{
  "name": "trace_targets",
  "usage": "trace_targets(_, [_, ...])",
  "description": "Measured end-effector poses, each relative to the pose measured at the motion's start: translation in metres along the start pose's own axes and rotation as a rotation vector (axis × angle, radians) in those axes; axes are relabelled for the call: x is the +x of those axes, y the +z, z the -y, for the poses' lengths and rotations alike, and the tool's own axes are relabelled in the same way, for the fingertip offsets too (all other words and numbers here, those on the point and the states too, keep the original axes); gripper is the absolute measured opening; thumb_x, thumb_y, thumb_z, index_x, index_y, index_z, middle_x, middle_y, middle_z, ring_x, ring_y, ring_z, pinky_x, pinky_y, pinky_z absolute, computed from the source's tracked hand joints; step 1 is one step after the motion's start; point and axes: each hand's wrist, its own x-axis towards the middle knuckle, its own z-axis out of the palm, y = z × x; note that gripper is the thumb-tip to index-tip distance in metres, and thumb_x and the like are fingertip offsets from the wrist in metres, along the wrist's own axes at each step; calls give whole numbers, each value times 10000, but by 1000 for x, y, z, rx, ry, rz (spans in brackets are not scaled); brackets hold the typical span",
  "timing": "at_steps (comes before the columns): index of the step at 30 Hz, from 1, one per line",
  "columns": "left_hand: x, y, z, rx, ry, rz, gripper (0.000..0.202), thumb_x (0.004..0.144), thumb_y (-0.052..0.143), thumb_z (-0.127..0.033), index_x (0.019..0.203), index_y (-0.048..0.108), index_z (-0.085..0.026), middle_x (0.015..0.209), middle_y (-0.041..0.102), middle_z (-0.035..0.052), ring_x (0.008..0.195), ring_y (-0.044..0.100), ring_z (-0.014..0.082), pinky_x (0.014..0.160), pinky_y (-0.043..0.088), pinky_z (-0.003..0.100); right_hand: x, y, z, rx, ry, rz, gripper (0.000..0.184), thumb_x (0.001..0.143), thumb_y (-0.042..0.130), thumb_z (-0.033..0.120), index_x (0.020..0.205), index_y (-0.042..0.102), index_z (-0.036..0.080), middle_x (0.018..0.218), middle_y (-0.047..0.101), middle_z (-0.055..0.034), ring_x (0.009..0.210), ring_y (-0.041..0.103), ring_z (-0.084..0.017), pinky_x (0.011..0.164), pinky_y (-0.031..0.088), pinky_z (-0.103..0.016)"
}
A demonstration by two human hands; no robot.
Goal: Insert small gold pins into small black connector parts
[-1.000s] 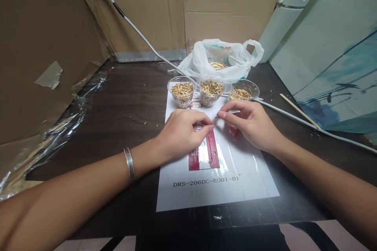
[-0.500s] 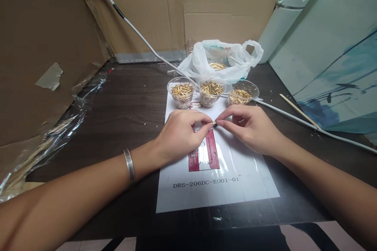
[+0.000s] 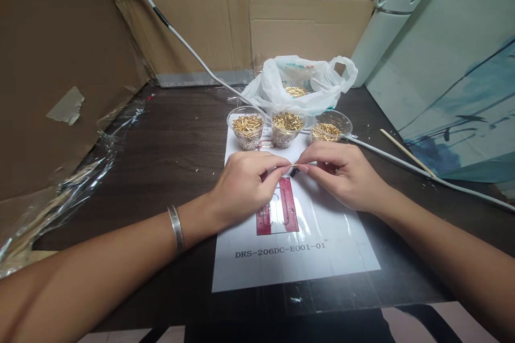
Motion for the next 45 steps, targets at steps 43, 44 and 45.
trace_targets(43, [0,0,0,-72,158,-198,98,847,602,-83,810,692,-85,704,667,29,607,562,91,597,445,214,-7,3,-6,879,209,233,113,927,423,122,840,455,186,678,488,33,627,444,-94,582,333,-250])
trace_targets(44, [0,0,-1,-75,165,-200,97,847,602,-81,806,690,-85,702,666,28,607,563,91,594,445,213,-7,4,-6,881,208,234,113,926,425,122,837,454,186,675,482,32,627,443,-95,572,325,-251])
trace_targets(45, [0,0,-1,-78,173,-201,96,847,602,-82,806,689,-86,705,669,30,615,570,94,597,448,215,-7,4,-6,882,208,239,112,924,429,123,835,452,186,671,474,33,624,440,-97,562,318,-252])
